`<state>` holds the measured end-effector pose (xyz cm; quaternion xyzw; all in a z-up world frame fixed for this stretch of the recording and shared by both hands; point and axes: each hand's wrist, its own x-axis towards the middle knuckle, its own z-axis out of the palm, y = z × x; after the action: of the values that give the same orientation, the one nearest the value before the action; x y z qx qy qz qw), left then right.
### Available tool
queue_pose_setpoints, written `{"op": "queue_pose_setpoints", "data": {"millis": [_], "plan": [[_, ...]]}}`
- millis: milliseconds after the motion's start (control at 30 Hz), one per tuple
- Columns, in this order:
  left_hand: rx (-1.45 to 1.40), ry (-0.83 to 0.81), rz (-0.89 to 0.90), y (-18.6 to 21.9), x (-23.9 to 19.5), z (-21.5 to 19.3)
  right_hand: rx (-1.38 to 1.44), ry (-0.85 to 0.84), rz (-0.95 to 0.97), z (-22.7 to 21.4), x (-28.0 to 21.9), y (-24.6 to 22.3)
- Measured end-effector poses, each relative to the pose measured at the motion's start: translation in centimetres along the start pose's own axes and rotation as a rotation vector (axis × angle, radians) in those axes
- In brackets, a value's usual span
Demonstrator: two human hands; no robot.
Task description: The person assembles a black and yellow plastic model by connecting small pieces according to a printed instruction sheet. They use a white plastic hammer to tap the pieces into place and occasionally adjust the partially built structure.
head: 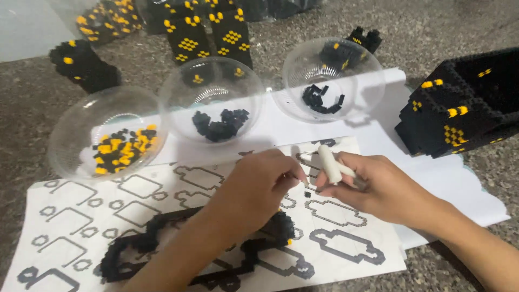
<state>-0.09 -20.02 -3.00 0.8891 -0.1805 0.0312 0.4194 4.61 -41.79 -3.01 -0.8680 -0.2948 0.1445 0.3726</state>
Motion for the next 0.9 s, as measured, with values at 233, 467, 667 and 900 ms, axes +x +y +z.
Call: {"op": "queue_pose_setpoints", "data": {"millis": [233, 467, 667, 900], "plan": [[0.047, -0.053, -0.062, -1.0, 0.6, 1.0, -0.049, 0.002, -0.196, 1.4, -0.1, 0.3], [0.231, -0.049, 0.122, -1.5, -0.2, 1.8, -0.05, 0.033, -0.252, 1.6, 0.0, 0.3], [0.249, -0.101, 0.068, -0.9, -0.3, 1.3, -0.049, 0.036, -0.188, 1.7, -0.1, 0.0], [0.232, -0.064, -0.011, -0.7, -0.1, 1.5, -0.102, 0.076, -0.229, 1.9, -0.2, 0.6]]}}
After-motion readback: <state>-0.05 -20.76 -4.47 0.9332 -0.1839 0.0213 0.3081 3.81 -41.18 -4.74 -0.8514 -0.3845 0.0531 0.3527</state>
